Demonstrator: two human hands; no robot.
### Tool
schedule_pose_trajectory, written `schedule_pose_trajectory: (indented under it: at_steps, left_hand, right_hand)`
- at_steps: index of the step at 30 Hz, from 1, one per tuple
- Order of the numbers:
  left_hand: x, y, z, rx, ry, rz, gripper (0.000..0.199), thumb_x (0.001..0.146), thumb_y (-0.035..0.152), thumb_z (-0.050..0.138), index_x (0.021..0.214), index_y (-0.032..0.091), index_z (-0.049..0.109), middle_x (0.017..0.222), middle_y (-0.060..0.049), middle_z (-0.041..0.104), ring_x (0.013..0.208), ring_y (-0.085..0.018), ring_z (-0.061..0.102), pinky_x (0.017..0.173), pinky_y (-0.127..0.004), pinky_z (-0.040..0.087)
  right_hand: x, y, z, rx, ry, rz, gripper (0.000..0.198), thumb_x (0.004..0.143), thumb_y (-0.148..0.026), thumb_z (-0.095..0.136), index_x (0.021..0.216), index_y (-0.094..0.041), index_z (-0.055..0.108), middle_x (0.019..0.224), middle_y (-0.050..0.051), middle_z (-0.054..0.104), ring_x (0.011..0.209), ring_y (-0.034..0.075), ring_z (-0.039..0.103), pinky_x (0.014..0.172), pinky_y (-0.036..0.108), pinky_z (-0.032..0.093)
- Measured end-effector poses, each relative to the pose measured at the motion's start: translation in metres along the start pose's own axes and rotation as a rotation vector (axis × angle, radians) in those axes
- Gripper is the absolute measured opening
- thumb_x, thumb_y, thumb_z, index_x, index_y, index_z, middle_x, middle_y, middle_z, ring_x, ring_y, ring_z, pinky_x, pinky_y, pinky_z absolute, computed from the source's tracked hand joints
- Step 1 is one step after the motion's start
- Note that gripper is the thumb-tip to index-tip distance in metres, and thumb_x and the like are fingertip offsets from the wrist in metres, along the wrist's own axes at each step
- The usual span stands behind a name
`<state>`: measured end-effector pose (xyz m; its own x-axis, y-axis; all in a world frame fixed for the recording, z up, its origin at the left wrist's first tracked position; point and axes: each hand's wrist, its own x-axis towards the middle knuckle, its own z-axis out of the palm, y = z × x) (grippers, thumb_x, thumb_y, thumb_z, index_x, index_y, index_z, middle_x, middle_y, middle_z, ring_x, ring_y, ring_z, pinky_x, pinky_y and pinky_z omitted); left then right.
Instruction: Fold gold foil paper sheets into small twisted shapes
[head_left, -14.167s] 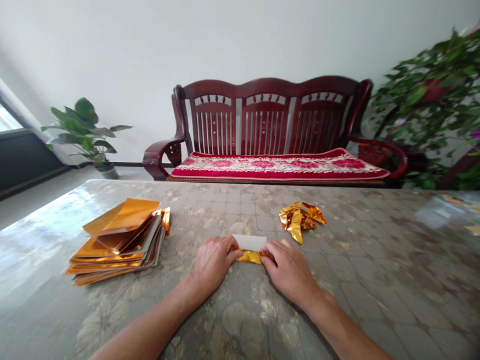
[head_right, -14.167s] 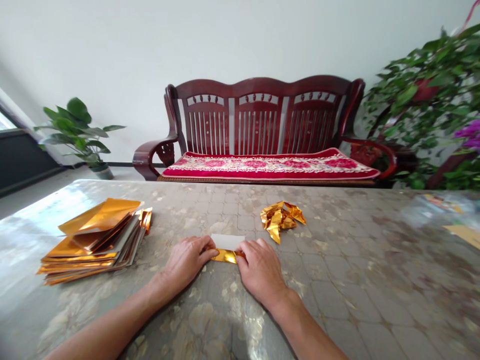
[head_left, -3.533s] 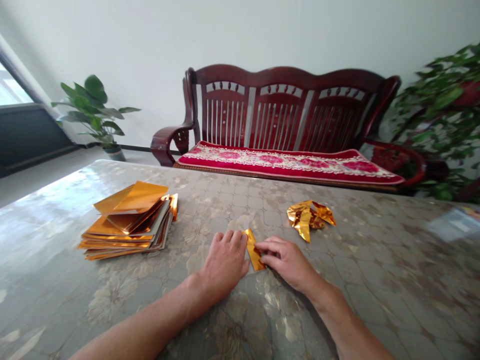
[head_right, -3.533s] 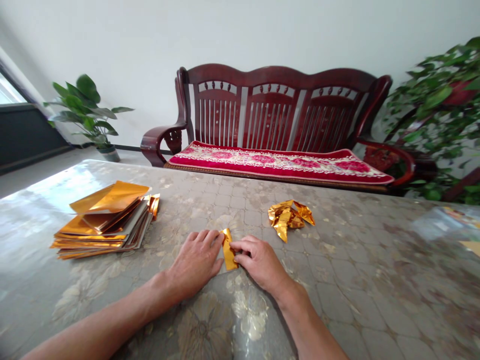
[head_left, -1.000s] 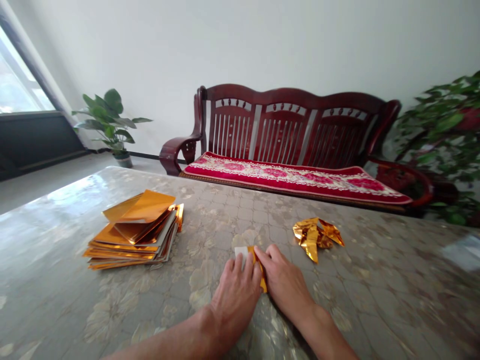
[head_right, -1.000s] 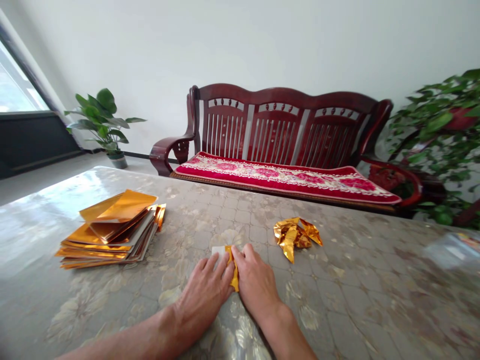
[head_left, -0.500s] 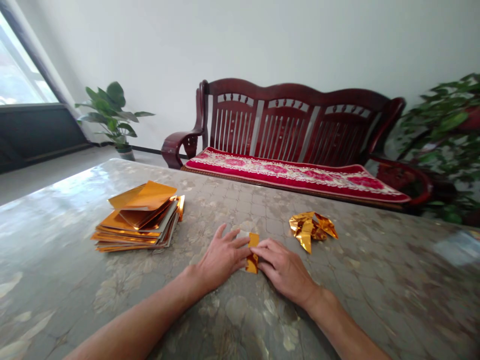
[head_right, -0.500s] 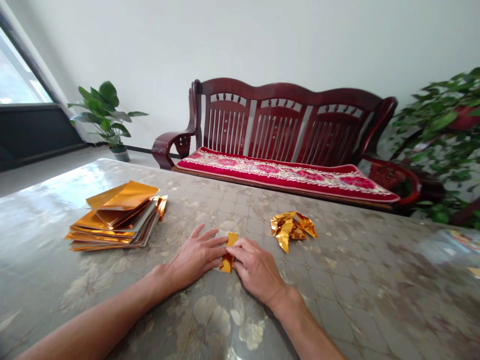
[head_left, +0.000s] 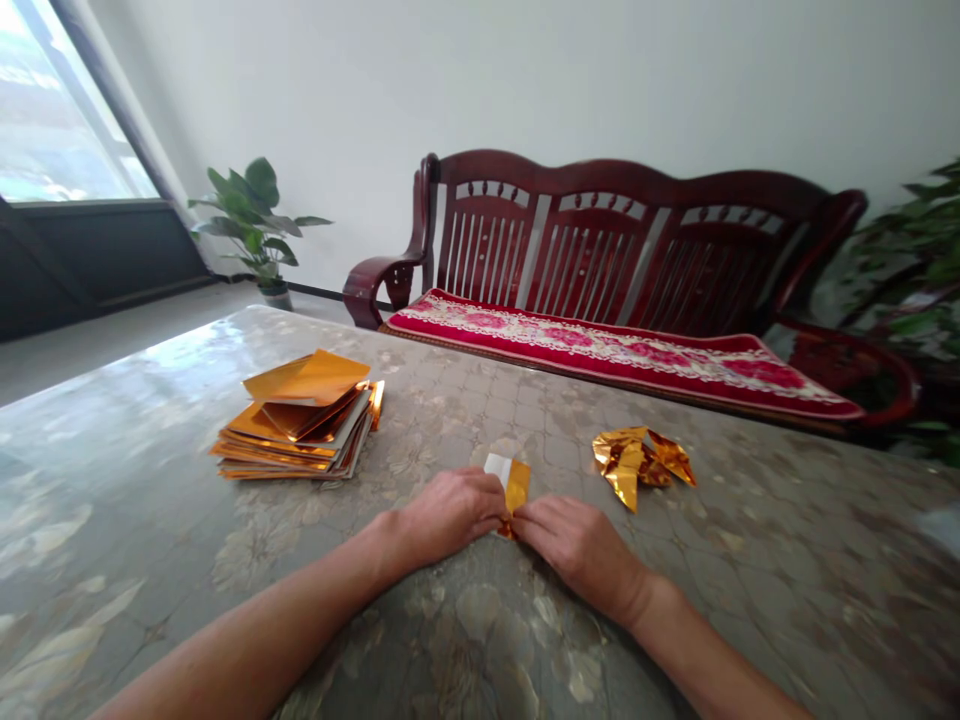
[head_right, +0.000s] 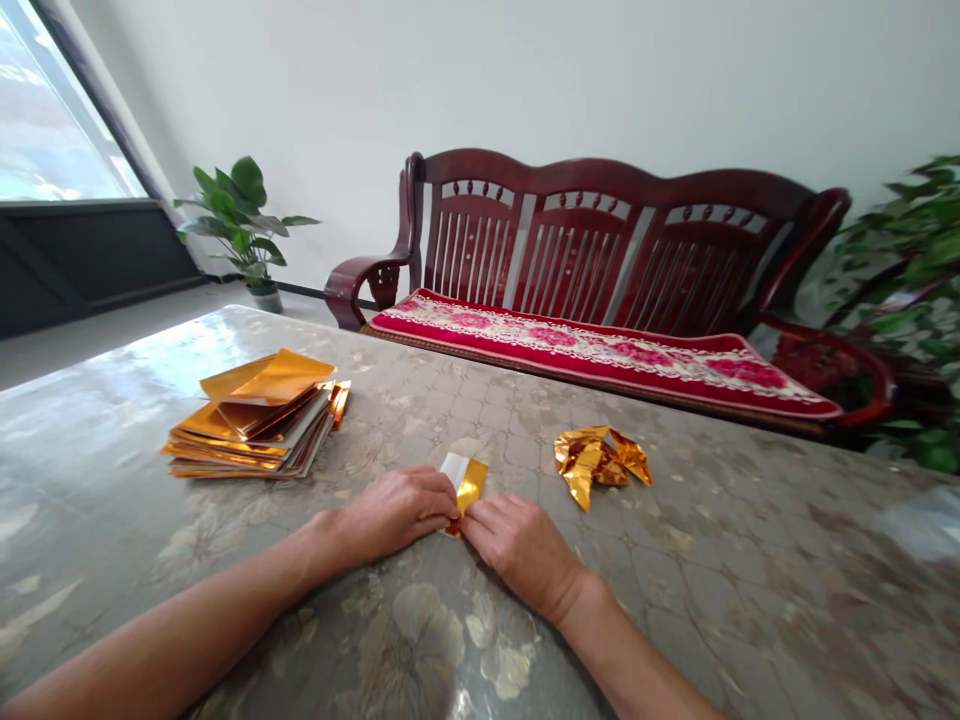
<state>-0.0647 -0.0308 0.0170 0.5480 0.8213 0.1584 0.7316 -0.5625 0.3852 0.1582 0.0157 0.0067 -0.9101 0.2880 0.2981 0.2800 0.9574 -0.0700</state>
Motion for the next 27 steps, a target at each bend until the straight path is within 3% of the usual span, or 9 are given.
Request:
schedule_pose_trajectory:
  at_steps: [7, 17, 24, 27]
  left_hand:
    - [-0.005, 0.015, -0.009, 0.184, -0.066, 0.026, 0.012, 0.092, 0.025, 0.058, 0.097, 0.023, 0.069, 0.100, -0.002, 0.071, 0.097, -0.019, 0.065, 0.089, -0.028, 0.047]
    - [-0.006, 0.015, 0.009, 0.318, 0.041, 0.028, 0.017, 0.096, 0.026, 0.053, 0.087, 0.020, 0.065, 0.089, -0.001, 0.071, 0.084, -0.018, 0.065, 0.076, -0.030, 0.045]
    - [-0.011, 0.009, 0.020, 0.307, 0.130, 0.019, 0.021, 0.099, 0.026, 0.047, 0.089, 0.020, 0.064, 0.093, -0.001, 0.072, 0.084, -0.017, 0.064, 0.077, -0.031, 0.044]
    - [-0.010, 0.006, 0.020, 0.271, 0.145, -0.007, 0.022, 0.099, 0.025, 0.045, 0.090, 0.020, 0.064, 0.093, 0.000, 0.071, 0.086, -0.016, 0.065, 0.079, -0.030, 0.044]
  right_hand:
    - [0.001, -0.006, 0.004, -0.077, 0.007, 0.009, 0.027, 0.100, -0.015, 0.040, 0.103, -0.016, 0.067, 0.092, 0.009, 0.070, 0.088, 0.018, 0.064, 0.079, 0.030, 0.048]
    - [0.003, -0.007, 0.011, -0.076, 0.111, 0.121, 0.021, 0.098, -0.018, 0.045, 0.088, -0.018, 0.064, 0.082, 0.006, 0.068, 0.080, 0.018, 0.061, 0.071, 0.029, 0.044]
    - [-0.002, -0.006, 0.007, 0.132, 0.131, 0.159, 0.016, 0.095, -0.019, 0.051, 0.104, -0.021, 0.064, 0.103, 0.006, 0.070, 0.095, 0.020, 0.061, 0.085, 0.035, 0.048]
    - [-0.003, -0.003, 0.007, 0.189, 0.133, 0.205, 0.023, 0.091, -0.018, 0.059, 0.113, -0.023, 0.062, 0.110, 0.005, 0.068, 0.100, 0.021, 0.059, 0.089, 0.038, 0.047]
